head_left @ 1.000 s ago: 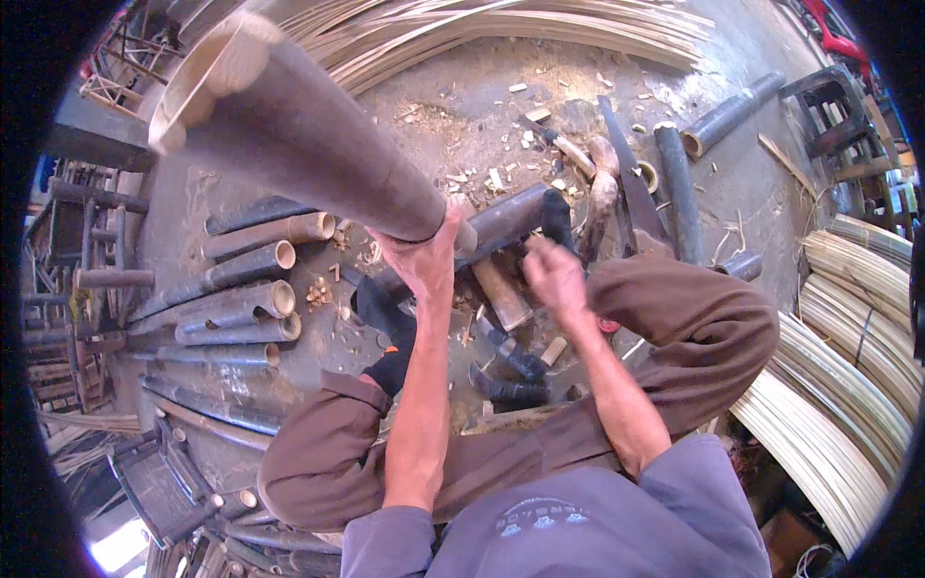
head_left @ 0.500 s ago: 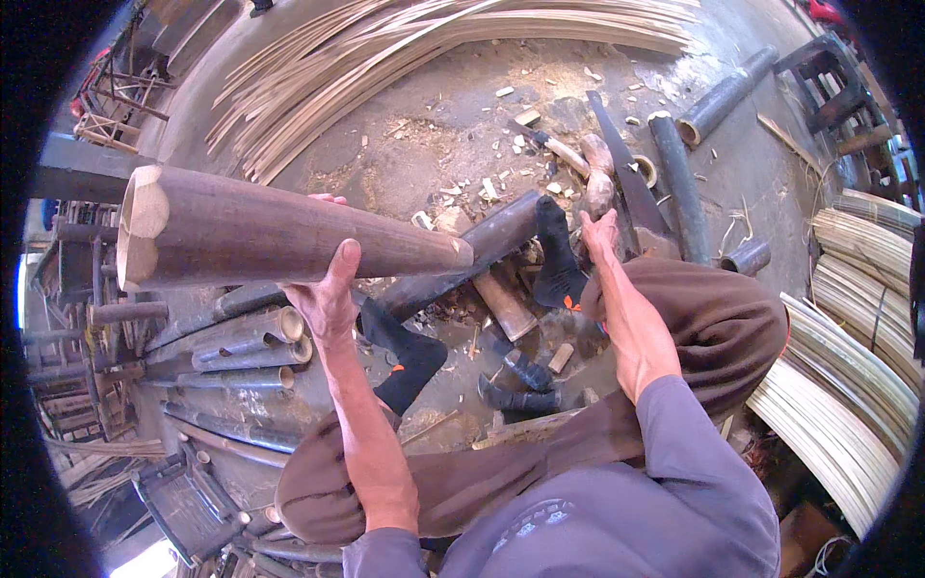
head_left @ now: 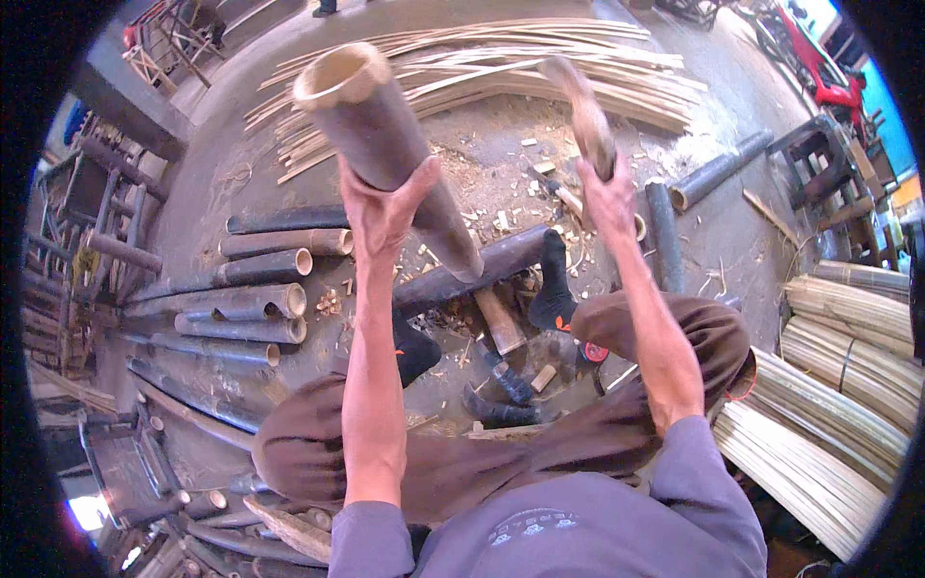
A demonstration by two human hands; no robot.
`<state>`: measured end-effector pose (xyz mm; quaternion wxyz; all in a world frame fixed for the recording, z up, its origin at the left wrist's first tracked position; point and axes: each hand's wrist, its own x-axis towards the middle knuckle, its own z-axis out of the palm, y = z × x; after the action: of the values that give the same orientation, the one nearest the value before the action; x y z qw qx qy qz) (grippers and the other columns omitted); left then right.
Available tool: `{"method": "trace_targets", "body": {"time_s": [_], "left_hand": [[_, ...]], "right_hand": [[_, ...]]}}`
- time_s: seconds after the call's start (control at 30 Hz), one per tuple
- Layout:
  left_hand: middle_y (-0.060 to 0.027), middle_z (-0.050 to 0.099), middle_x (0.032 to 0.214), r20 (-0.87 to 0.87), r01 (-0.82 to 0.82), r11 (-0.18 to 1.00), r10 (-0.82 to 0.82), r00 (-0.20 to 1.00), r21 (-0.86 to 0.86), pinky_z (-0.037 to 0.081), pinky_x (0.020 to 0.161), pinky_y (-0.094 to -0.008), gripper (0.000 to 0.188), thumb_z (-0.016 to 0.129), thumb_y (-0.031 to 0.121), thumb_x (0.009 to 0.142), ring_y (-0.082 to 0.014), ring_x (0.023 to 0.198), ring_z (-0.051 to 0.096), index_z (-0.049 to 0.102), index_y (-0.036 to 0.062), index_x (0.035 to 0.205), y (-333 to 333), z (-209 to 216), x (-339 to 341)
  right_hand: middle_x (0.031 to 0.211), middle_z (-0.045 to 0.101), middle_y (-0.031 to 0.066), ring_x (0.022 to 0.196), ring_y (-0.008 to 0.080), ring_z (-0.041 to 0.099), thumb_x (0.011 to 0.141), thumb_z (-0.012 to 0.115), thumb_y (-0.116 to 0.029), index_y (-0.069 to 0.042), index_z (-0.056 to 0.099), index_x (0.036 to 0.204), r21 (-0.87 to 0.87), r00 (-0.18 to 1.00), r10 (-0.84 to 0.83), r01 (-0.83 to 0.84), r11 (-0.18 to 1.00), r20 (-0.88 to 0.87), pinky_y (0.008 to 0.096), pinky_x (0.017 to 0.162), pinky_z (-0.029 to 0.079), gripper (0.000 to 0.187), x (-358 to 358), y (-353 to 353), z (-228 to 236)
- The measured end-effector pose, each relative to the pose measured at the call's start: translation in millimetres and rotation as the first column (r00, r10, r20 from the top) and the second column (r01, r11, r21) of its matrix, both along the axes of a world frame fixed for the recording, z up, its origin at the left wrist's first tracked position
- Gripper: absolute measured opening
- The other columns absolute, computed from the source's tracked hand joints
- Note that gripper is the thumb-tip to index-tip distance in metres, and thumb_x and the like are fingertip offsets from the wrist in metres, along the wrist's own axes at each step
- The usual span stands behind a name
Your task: The person sits on the floor and repeatedly hammers and scrapes the ends of bamboo poles to shape and smooth them. They handle multiple bamboo pieces one at a time, using a hammer and a scraping tool to remove material and refine the openings.
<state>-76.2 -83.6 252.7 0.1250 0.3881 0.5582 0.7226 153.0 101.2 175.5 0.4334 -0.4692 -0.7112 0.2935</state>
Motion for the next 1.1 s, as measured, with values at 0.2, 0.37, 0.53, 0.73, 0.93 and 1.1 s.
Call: {"method": "trace_targets", "body": {"time_s": [0.2,0.37,0.53,0.73,0.93,1.1], "left_hand": [[-0.0108,0.064,0.104,-0.002,0.086,0.996,-0.086,0.996,-0.01,0.05,0.084,-0.0339,0.07,0.086,0.028,0.065,-0.0191,0.093,0.063,0.048,0.0036,0.119,6.8,-5.4,-6.4],[-0.0124,0.066,0.1,-0.083,-0.039,0.998,0.036,0.996,-0.042,0.051,0.082,-0.0353,0.069,0.086,0.033,0.063,-0.0211,0.091,0.064,0.049,0.0038,0.114,-5.0,-12.5,-14.1],[-0.0147,0.067,0.101,-0.141,-0.131,0.983,0.113,0.984,-0.128,0.051,0.081,-0.0367,0.071,0.085,0.036,0.064,-0.0232,0.092,0.065,0.048,0.0031,0.115,-21.9,-11.6,-15.0],[-0.0177,0.067,0.103,-0.052,-0.018,0.999,0.016,0.999,-0.04,0.051,0.082,-0.0381,0.072,0.085,0.038,0.064,-0.0256,0.095,0.066,0.048,0.0028,0.115,12.5,-10.8,7.2],[-0.0158,0.067,0.102,-0.176,-0.113,0.993,0.106,0.979,-0.03,0.052,0.082,-0.0364,0.07,0.086,0.035,0.065,-0.0224,0.092,0.066,0.048,0.0032,0.114,-3.4,-45.6,-25.2],[-0.0125,0.066,0.099,-0.042,0.003,0.999,-0.001,0.999,0.049,0.051,0.08,-0.0345,0.067,0.085,0.032,0.068,-0.0202,0.088,0.065,0.047,0.0021,0.115,11.4,-13.3,9.1]], "right_hand": [[0.111,0.059,0.016,0.102,0.0248,0.059,0.086,0.07,-0.031,-0.004,0.043,0.132,0.591,0.769,0.62,-0.575,0.566,0.154,0.0387,0.088,0.047,0.06,-53.9,-4.0,251.1],[0.142,0.043,0.0216,0.129,0.033,0.046,0.086,0.068,-0.03,-0.011,0.034,0.144,0.172,0.187,0.814,-0.979,0.108,0.55,0.0476,0.112,0.034,0.069,-73.2,-28.0,274.9],[0.149,0.035,0.021,0.135,0.0334,0.039,0.09,0.062,-0.031,-0.009,0.031,0.146,0.344,0.507,0.449,-0.85,0.398,0.736,0.051,0.116,0.027,0.068,-101.1,-72.5,266.3],[0.119,0.058,0.0212,0.11,0.0309,0.06,0.089,0.06,-0.023,0.001,0.036,0.137,-0.221,0.623,0.567,-0.545,0.809,0.539,0.0486,0.104,0.044,0.059,-71.1,-98.1,408.1],[0.118,0.057,0.0225,0.109,0.0276,0.061,0.088,0.063,-0.021,0.003,0.038,0.133,0.078,0.463,0.361,-0.695,0.715,0.81,0.0456,0.097,0.051,0.056,-77.5,-103.1,256.8],[0.124,0.055,0.0196,0.107,0.0283,0.062,0.085,0.067,-0.02,0.002,0.033,0.139,0.012,0.478,0.7,-0.83,0.558,0.531,0.0468,0.103,0.046,0.067,-63.3,-92.0,357.6]]}}
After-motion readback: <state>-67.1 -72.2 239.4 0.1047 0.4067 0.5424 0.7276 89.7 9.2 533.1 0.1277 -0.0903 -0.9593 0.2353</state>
